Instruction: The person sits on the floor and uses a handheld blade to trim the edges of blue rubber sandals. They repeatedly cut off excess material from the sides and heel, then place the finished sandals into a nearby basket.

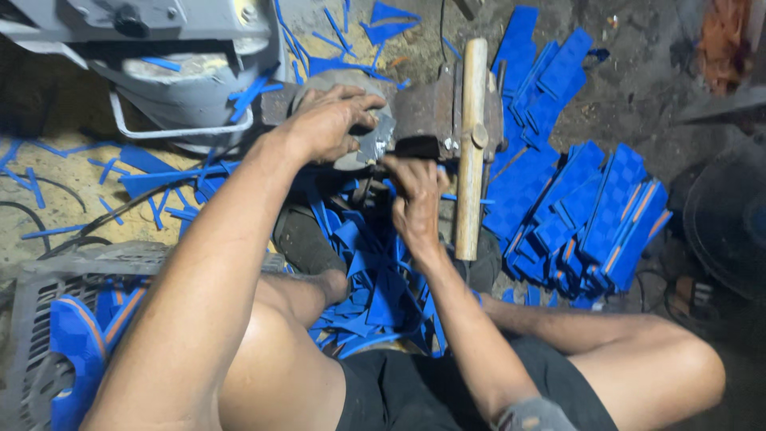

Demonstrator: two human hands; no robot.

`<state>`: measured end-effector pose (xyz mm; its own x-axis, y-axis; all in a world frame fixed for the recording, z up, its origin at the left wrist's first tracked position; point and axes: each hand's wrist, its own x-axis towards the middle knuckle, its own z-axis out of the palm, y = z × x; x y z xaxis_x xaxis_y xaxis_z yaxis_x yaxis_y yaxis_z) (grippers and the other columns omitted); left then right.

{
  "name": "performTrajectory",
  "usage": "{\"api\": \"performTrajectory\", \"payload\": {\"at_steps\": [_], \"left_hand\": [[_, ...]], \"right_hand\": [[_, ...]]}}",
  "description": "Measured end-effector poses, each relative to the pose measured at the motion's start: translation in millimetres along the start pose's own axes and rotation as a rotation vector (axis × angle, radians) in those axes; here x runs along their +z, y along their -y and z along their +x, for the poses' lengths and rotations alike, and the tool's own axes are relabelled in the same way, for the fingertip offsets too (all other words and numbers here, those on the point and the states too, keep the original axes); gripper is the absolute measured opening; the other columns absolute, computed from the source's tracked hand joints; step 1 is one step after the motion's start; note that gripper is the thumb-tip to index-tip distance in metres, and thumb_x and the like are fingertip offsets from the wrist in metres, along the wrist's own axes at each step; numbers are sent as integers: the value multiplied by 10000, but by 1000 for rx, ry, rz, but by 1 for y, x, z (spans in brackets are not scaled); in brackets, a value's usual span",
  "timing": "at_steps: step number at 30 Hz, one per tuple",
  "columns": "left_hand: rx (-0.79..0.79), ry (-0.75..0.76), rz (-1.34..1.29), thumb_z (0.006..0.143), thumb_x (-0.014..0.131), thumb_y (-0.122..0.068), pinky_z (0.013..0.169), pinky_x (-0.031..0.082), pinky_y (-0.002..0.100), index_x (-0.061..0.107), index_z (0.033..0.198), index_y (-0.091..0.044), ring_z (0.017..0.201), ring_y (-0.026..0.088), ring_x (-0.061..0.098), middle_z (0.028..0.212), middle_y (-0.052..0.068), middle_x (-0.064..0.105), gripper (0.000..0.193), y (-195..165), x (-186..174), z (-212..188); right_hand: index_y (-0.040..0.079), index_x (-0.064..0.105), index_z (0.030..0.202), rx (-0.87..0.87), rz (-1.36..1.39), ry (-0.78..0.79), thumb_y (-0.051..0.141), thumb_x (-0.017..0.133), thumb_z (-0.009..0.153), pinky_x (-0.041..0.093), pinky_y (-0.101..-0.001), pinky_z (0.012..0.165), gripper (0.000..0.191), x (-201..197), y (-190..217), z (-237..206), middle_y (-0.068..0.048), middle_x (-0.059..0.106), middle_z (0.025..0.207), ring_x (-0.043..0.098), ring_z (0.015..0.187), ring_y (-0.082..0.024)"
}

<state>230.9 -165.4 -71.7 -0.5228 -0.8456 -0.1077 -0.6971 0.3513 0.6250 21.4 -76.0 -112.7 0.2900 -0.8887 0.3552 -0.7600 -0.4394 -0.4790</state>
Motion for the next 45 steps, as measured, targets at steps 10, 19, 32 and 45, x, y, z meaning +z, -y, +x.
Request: {"api": "performTrajectory", "payload": {"at_steps": [10,19,32,45], "left_hand": [[12,49,79,787,818,-184,1125,315,568,697,1274,-225,1461,216,348,1569,-108,437,503,-5,-1,0],[58,-12,38,770,817,-143,1150,289,579,699,1284,-190,1485,242,337,1585,-88,436,530,0,1,0],[97,-41,48,769,821,-160,1166,318,587,719,1248,-214,1464,262,360,1572,-69,474,493,-5,1,1],[41,4,62,768,825,-142,1130,283,569,706,1246,-182,1464,231,336,1562,-106,448,494,-7,-3,-2]], "right_hand": [[110,702,1222,7,67,-6,-47,522,644,338,-419,962,626,-2,2,2,-102,689,1088,575,1070,-304],[115,716,1234,20,27,-4,-41,509,633,339,-417,984,655,1,-4,-1,-99,686,1063,579,1055,-299],[76,701,1233,-41,66,-45,-58,559,688,373,-449,971,579,-6,5,1,-116,701,1143,601,1093,-317],[14,484,1176,929,1597,49,88,566,1032,501,-300,544,181,-3,16,19,-83,562,836,520,624,-117]]}}
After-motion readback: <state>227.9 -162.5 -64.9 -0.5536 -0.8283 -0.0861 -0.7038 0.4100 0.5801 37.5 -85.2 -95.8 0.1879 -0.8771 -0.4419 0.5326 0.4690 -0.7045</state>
